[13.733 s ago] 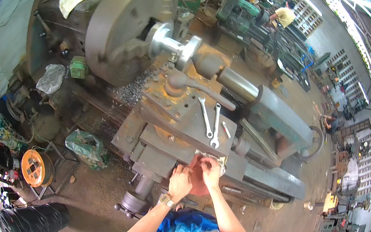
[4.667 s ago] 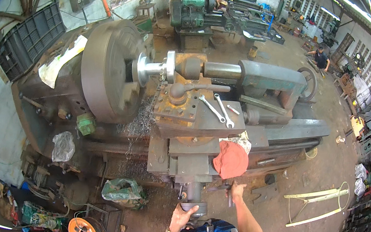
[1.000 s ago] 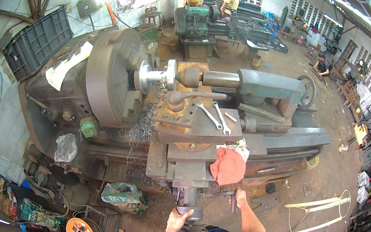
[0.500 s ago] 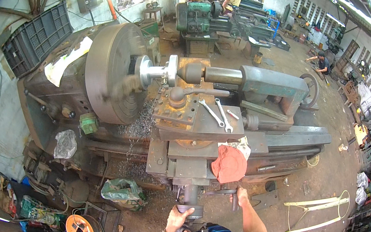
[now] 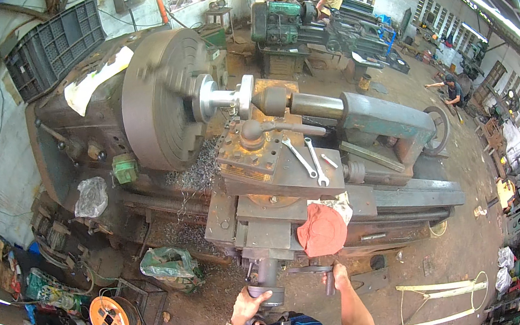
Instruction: The person operates a metal lathe, using both hands to turn the carriage and cross-slide handwheels to advance the cutting tool against a rotating workpiece. Metal shavings are produced as the tool cuts the workpiece. The person briefly wipes the lathe bed with a cloth before resuming control of the handwheels.
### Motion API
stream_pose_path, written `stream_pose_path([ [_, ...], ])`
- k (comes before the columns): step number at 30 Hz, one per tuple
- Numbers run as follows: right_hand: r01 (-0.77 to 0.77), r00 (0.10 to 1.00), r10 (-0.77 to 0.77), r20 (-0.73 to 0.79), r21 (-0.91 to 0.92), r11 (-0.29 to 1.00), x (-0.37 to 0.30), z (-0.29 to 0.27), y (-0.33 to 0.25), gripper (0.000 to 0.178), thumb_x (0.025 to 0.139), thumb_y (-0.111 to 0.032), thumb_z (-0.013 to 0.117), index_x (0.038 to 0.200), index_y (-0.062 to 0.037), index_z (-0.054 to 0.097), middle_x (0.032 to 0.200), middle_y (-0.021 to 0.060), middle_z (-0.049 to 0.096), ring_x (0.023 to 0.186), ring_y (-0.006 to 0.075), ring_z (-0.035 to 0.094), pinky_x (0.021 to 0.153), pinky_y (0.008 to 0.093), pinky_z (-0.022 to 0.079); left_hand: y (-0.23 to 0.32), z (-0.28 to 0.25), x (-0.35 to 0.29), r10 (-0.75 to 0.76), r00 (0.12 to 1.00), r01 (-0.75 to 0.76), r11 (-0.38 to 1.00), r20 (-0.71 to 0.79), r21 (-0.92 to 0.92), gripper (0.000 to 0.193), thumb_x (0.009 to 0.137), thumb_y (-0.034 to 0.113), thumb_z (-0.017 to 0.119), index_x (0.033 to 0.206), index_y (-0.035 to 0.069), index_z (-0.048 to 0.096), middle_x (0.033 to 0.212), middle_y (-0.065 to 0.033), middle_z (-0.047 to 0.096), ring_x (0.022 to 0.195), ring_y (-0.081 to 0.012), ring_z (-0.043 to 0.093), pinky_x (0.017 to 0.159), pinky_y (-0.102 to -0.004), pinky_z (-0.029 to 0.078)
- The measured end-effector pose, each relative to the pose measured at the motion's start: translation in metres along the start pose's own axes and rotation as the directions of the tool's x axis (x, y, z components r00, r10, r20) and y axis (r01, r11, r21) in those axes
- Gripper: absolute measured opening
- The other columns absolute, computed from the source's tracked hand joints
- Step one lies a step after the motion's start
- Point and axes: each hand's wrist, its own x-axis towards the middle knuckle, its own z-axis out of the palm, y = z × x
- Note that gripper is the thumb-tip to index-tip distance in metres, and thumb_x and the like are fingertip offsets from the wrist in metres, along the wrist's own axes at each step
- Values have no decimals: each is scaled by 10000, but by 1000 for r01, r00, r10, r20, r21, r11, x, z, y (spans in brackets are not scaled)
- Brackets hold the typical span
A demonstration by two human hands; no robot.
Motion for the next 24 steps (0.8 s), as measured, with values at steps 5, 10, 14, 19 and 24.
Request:
stream_pose_path([
  [5,-26,1000,26,11,23,999,1,-2,-1,454,998,-399,299,898,-1,491,635,142,534,463,272,524,456,436,489,-3,2,1,12,1000,-12,1000,-4,-28,941,637,718,727,1184,-35,586,1101,-245,675,1068,-369,651,924,-438,508],
  [10,-52,998,52,-28,10,999,-5,0,-5,469,1004,-409,294,894,-7,510,637,135,533,456,269,516,454,444,483,-5,3,3,-31,999,31,1000,9,-1,968,623,731,725,1189,-41,581,1116,-254,667,1077,-370,647,930,-444,506],
  [14,-56,998,56,-8,-13,998,-10,2,-9,483,1004,-411,278,886,-11,522,635,128,531,455,266,516,453,438,482,-7,4,4,-11,1000,12,1000,16,-20,966,623,735,722,1192,-33,582,1120,-251,667,1081,-370,646,932,-443,505],
  [19,-56,997,54,-56,-37,998,-13,3,-9,506,1006,-427,261,887,-9,522,634,122,533,469,263,525,467,439,486,-6,4,4,-17,1000,17,1000,9,-9,950,629,730,723,1192,-21,585,1116,-246,668,1081,-369,645,931,-439,505],
  [24,-37,998,38,42,-25,999,-10,0,-8,525,1008,-435,248,890,-1,517,633,124,540,478,271,534,494,446,500,-2,1,2,-21,1000,21,1000,18,-6,926,634,720,728,1178,-16,589,1108,-243,670,1074,-366,648,922,-437,506],
])
